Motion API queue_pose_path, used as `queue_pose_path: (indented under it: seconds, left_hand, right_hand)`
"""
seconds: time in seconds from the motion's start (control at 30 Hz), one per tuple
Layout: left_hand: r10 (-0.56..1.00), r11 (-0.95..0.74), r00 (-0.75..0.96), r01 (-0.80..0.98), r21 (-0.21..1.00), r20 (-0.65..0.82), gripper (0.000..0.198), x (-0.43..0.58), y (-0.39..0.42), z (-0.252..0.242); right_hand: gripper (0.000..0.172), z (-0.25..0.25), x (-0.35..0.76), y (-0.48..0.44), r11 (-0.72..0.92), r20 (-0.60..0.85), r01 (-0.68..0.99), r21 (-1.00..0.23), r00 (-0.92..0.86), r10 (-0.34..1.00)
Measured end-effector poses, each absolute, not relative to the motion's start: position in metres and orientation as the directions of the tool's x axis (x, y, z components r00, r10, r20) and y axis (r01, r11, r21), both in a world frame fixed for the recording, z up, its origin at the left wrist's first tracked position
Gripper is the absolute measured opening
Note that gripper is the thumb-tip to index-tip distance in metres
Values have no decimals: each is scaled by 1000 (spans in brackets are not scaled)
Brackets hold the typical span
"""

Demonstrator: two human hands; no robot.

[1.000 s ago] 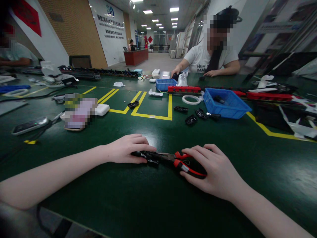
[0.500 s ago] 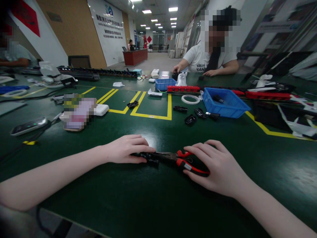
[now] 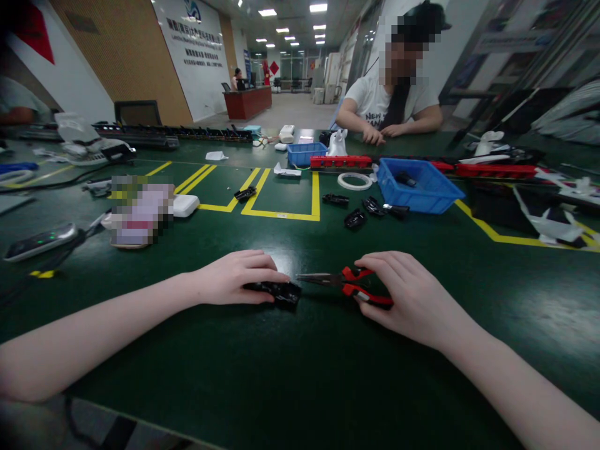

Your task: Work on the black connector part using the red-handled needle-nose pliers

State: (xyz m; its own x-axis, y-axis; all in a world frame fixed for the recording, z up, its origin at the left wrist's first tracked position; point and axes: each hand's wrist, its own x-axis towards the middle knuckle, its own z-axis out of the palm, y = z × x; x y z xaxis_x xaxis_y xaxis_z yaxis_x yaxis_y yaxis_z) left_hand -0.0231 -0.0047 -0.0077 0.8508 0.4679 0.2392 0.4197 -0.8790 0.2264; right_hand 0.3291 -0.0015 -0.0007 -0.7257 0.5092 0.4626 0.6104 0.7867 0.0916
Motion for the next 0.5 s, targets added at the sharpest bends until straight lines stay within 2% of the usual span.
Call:
queue_pose_path:
  seconds: [0.17, 0.27, 0.37, 0.5]
  left_hand:
    - [477, -874, 846, 427, 232, 238, 35, -23, -6, -7]
    - [490, -865, 844, 439, 243, 218, 34, -22, -8, -7]
    - [501, -858, 839, 449, 250, 214, 32, -22, -9, -6]
    - [514, -852, 830, 465, 240, 218, 31, -21, -9, -7]
  right_hand:
    - [34, -2, 327, -3, 798, 479, 591, 118, -738, 476]
    - [29, -3, 325, -6, 783, 473, 617, 83, -716, 514]
    - [31, -6, 319, -9, 759, 471, 648, -58, -653, 593]
    - [23, -5, 302, -12, 679, 411, 678, -280, -555, 723]
